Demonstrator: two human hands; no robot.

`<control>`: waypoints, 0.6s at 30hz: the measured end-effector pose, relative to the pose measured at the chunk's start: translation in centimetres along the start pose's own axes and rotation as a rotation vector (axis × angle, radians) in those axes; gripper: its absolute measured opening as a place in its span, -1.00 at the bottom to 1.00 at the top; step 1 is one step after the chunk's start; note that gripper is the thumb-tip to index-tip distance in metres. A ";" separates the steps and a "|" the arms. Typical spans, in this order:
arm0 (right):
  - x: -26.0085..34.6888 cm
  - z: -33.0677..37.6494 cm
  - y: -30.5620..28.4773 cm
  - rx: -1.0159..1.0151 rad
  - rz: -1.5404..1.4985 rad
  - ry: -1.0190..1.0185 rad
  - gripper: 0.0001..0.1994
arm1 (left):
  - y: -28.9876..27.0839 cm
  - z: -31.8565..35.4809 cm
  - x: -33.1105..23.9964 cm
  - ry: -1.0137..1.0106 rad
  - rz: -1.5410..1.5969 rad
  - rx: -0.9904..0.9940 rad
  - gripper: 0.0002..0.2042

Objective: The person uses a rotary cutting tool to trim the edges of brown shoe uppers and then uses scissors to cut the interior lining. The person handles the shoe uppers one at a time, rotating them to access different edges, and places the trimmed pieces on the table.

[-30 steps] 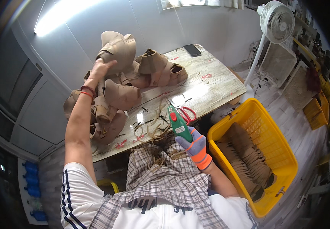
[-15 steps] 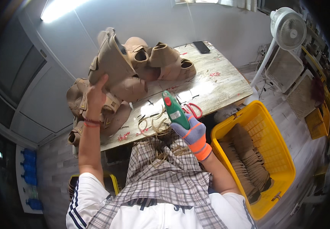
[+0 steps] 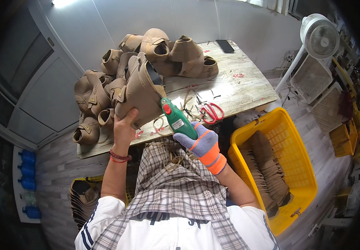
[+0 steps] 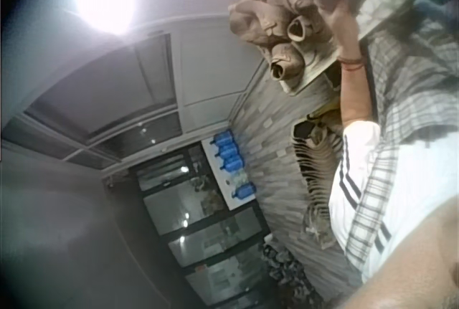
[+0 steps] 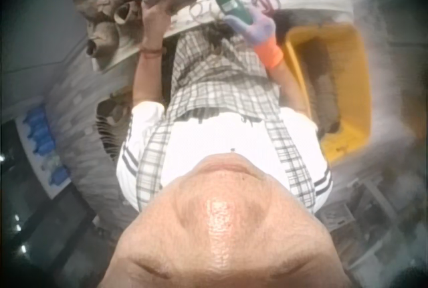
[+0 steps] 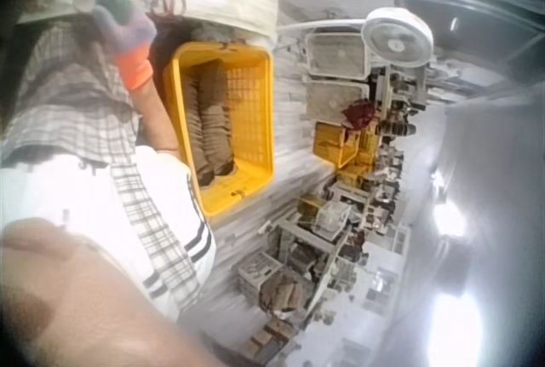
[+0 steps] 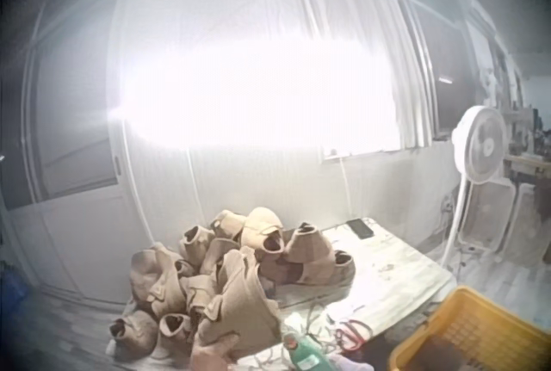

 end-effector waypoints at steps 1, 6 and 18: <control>0.1 0.0 -0.1 0.004 0.020 0.000 -0.50 | 0.0 0.5 0.1 -0.017 -0.040 -0.074 -0.73; 0.5 0.3 -0.3 -0.014 -0.056 0.044 -0.50 | 0.3 1.5 1.0 -0.025 -0.300 -0.085 -0.73; 1.8 -0.4 -1.8 -0.047 -0.264 0.048 -0.65 | 0.4 3.5 3.8 0.322 -0.872 -0.091 -0.65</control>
Point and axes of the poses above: each hand's wrist, its own z-axis away from the middle knuckle, its own y-axis out of the palm, x = y × z, the point moved 6 cm from there along -z, towards the middle knuckle, and after that the axes turned 13 degrees about -y, right-handed, at the moved point
